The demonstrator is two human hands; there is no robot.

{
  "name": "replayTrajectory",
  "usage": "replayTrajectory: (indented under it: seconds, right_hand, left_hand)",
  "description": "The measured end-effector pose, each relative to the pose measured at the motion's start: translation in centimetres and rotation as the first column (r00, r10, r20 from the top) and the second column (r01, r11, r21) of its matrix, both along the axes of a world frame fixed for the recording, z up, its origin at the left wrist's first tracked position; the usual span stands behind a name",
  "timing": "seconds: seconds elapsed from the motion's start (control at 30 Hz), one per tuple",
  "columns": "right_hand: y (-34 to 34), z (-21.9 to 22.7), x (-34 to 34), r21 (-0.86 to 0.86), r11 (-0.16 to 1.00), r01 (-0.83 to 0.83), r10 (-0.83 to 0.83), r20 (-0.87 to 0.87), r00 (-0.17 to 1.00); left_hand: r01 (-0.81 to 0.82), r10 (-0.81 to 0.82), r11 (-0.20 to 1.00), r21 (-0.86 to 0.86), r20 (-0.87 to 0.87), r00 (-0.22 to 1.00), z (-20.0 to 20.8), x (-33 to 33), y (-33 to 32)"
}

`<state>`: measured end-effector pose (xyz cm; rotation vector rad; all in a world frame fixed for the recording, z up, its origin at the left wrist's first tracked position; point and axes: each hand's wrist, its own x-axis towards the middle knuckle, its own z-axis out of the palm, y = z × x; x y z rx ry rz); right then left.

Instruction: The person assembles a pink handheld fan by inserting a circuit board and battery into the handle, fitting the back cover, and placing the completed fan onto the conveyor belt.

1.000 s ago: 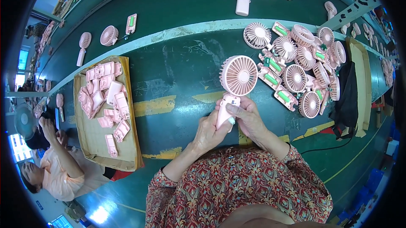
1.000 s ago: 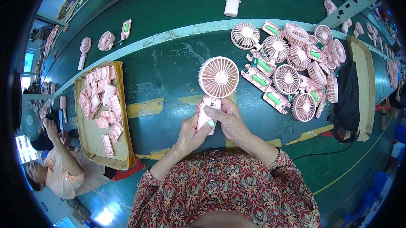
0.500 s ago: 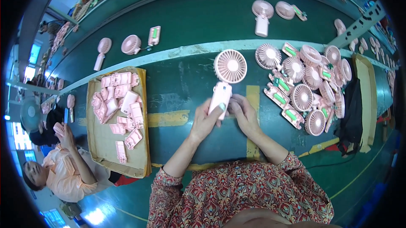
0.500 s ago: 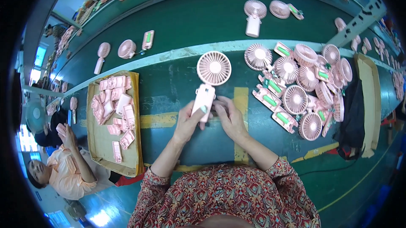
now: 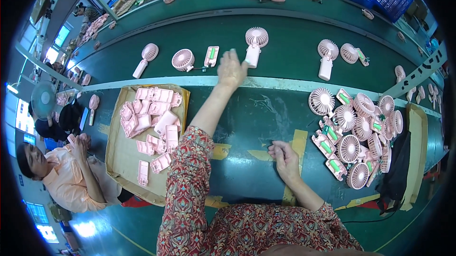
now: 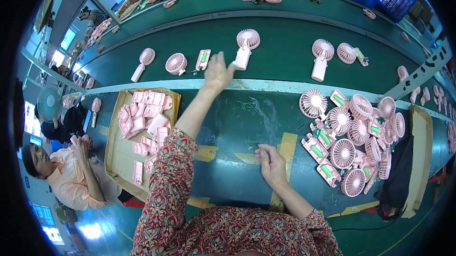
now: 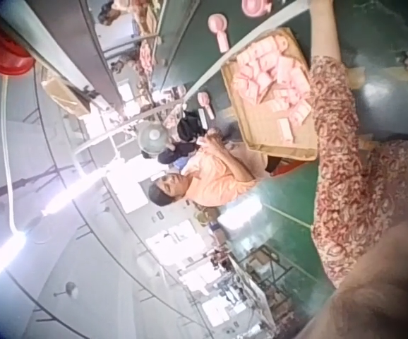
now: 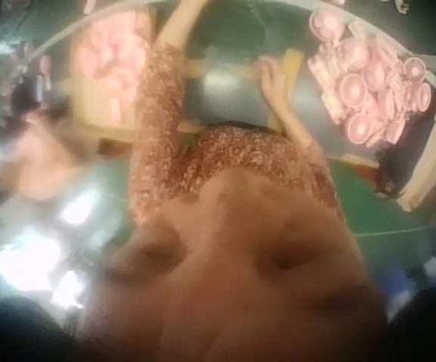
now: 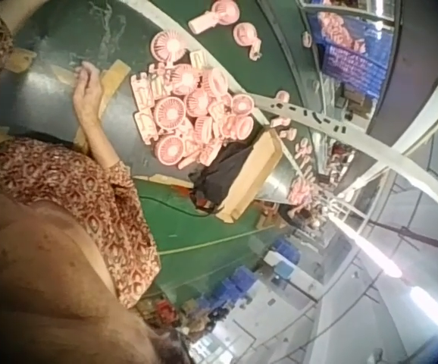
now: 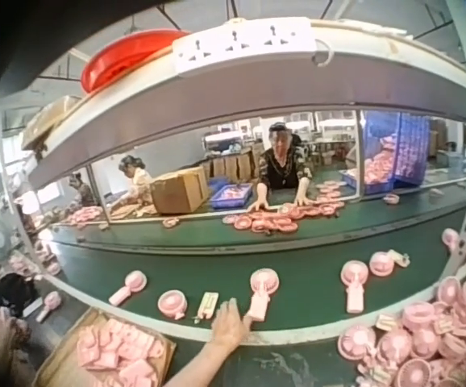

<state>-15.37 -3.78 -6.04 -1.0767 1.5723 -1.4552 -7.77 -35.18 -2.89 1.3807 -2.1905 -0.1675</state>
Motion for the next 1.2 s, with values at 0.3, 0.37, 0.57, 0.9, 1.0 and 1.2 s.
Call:
replayTrajectory:
  seconds: [0.3, 0.37, 0.57, 0.9, 1.0, 1.2]
  right_hand:
    - [-0.1, 0.6, -0.2, 0.036, 0.999, -0.015, 0.016, -0.012, 1.0]
    - [0.0, 0.8, 0.1, 0.026, 1.0, -0.018, 0.018, -0.001, 1.0]
    - [0.4, 0.2, -0.2, 0.02, 1.0, -0.003, 0.001, 0.1, 0.995]
    - [1.5, 4.3, -2.0, -0.12, 0.992, 0.032, -0.078, -0.404, 0.911]
    - [2.4, 5.1, -3.0, -0.155, 0.987, 0.041, -0.113, -0.491, 0.864]
    - [4.4, 5.5, -6.1, -0.244, 0.941, 0.233, -0.336, -0.616, 0.713]
  left_hand:
    - [-0.145, 0.145, 0.989, -0.014, 0.202, 0.969, -1.4, 6.5, -4.3]
    - [-0.063, 0.069, 0.993, -0.098, 0.063, 0.996, -1.0, 7.3, -3.4]
    - [0.228, -0.216, 0.973, 0.02, -0.247, 0.944, 3.3, 5.5, 7.2]
    - [0.479, -0.496, 0.865, -0.146, -0.117, 0.86, 5.7, 7.4, 24.1]
    - [0.307, -0.357, 0.919, -0.246, -0.194, 0.914, 7.0, 9.3, 22.6]
    - [-0.078, 0.006, 0.979, -0.186, -0.361, 0.932, 8.7, 14.5, 21.2]
